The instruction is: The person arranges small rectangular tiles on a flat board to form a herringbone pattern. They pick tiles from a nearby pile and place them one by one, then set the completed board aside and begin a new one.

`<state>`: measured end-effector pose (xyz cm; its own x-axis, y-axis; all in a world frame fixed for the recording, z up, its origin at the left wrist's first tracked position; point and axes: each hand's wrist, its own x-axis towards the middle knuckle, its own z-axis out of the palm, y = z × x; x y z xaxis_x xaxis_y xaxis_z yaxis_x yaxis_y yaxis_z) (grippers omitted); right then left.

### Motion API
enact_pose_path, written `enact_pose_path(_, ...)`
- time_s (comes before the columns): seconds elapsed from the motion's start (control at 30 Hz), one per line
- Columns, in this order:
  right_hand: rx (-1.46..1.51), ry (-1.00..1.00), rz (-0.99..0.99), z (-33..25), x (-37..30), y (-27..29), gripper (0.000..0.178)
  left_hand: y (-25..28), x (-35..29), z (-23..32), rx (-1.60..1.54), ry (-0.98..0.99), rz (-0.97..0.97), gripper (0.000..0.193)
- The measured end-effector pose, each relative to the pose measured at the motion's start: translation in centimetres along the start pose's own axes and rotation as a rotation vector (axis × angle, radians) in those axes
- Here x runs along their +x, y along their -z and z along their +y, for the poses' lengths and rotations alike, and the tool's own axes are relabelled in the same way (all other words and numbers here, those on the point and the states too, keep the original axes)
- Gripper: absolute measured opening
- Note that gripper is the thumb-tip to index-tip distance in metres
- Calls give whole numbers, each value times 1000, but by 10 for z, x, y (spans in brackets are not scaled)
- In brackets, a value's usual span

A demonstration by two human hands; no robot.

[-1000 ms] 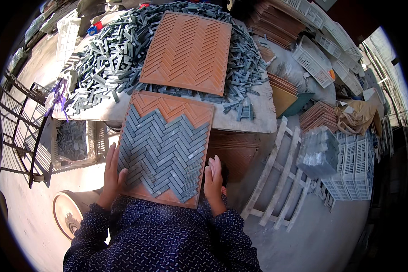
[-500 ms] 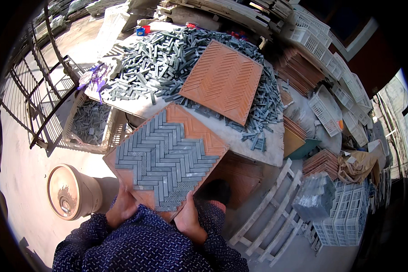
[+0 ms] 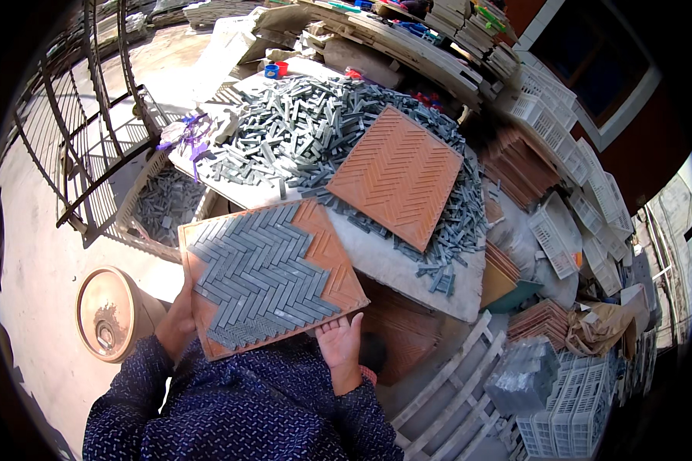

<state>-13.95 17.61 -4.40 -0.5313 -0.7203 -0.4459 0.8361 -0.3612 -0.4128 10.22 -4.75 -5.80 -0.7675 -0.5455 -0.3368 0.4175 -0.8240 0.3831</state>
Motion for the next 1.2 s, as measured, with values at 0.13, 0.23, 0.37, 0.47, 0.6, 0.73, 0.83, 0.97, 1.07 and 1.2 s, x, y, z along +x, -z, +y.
enact_pose_path(0.13,4,45,91,0,17,1,77,15,6,14,19,10,-8,65)
enact_pose_path(0.23,-50,67,109,-3,19,4,66,24,10,16,63,67,102,60)
enact_pose_path(0.37,-369,384,316,-27,31,32,53,23,11,10,53,-11,57,54)
enact_pose_path(0.47,-633,431,263,-46,31,29,42,2,3,10,163,-52,52,51)
enact_pose_path(0.6,-978,325,147,-53,41,16,37,0,1,18,232,-57,123,51)
enact_pose_path(0.73,-1244,465,115,-52,59,29,36,-9,9,18,113,-83,137,53)
enact_pose_path(0.83,-1257,470,152,-48,48,21,36,-15,5,15,3,-121,156,54)
enact_pose_path(0.97,-1181,325,222,-42,26,24,35,-15,-1,15,131,-144,227,55)
enact_pose_path(1.07,-859,145,158,-45,14,40,35,-6,-3,19,215,-128,255,55)
enact_pose_path(1.2,-798,60,74,-68,9,49,36,-20,5,15,258,-115,227,58)
